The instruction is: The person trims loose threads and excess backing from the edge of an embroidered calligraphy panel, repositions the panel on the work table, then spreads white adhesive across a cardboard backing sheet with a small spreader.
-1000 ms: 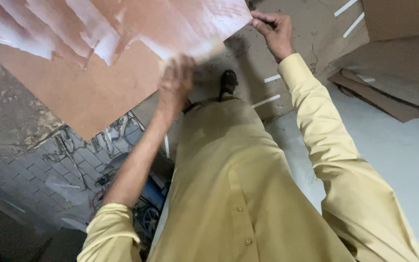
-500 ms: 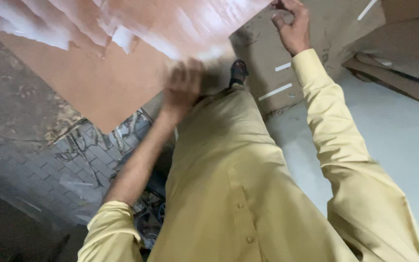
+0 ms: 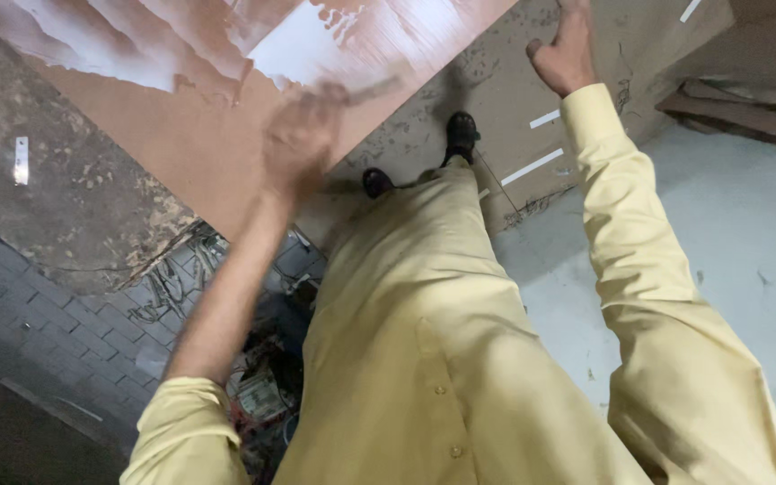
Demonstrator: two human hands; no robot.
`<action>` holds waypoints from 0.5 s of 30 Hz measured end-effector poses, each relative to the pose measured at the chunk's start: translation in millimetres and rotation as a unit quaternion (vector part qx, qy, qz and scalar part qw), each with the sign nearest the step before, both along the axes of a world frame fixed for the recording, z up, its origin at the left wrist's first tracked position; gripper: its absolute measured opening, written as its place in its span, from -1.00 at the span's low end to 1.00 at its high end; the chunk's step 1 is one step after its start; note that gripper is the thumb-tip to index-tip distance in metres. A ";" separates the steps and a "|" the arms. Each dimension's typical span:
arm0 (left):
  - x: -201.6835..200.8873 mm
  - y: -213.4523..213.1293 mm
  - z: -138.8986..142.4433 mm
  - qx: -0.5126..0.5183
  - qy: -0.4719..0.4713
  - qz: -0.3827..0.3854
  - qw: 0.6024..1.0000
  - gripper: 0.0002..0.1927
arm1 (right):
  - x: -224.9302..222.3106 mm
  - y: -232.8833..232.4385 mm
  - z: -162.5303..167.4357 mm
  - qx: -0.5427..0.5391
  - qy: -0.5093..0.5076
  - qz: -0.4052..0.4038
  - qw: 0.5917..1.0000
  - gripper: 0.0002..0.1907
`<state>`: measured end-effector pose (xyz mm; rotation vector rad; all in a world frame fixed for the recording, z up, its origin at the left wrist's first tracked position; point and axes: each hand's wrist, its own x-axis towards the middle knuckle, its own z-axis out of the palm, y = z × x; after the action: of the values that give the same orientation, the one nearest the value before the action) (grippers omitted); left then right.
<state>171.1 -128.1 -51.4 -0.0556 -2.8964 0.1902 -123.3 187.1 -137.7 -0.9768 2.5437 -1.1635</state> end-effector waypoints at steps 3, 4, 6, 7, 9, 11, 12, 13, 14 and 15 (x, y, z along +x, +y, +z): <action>-26.0 -86.4 4.9 0.083 -0.073 0.204 0.973 -0.76 | 37.8 -15.5 -2.0 -0.055 -0.099 -0.038 0.993 -0.31; -30.3 -90.2 -1.1 0.098 -0.084 0.221 0.967 -0.77 | 47.8 -21.0 -4.1 -0.069 -0.127 -0.034 0.989 -0.27; -23.3 -65.6 -19.0 0.026 0.090 0.133 0.987 -0.42 | 58.5 -29.8 -8.0 -0.092 -0.161 -0.029 0.982 -0.24; -12.6 -30.3 -33.5 0.091 -0.120 0.144 0.978 -0.64 | 59.5 -32.8 -9.4 -0.102 -0.167 -0.032 0.980 -0.25; 29.6 42.0 -49.8 -0.056 0.026 -0.006 0.998 -0.65 | 61.1 -33.2 -7.2 -0.079 -0.178 -0.055 0.979 -0.26; 64.0 60.6 -48.4 0.001 0.006 -0.076 0.997 -0.65 | 61.1 -32.1 -8.4 -0.042 -0.170 -0.074 0.982 -0.24; 73.2 52.9 -43.2 0.011 -0.009 -0.080 0.997 -0.65 | 62.9 -31.6 -6.7 -0.074 -0.185 -0.057 0.978 -0.19; 76.5 24.7 -30.7 0.014 -0.029 -0.059 0.998 -0.65 | 68.2 -33.0 -5.8 -0.106 -0.203 -0.042 0.973 -0.13; 66.6 -18.2 -16.7 0.039 -0.055 0.014 0.998 -0.64 | 75.1 -33.7 -4.4 -0.134 -0.222 -0.027 0.966 -0.08; 56.9 -58.5 -3.0 0.071 -0.057 0.090 0.992 -0.64 | 83.8 -35.6 -3.7 -0.129 -0.249 -0.028 0.959 -0.05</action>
<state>228.0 -186.6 -54.4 0.2275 -3.0197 0.0125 -39.5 151.5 -141.4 -0.5606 2.0649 -1.5550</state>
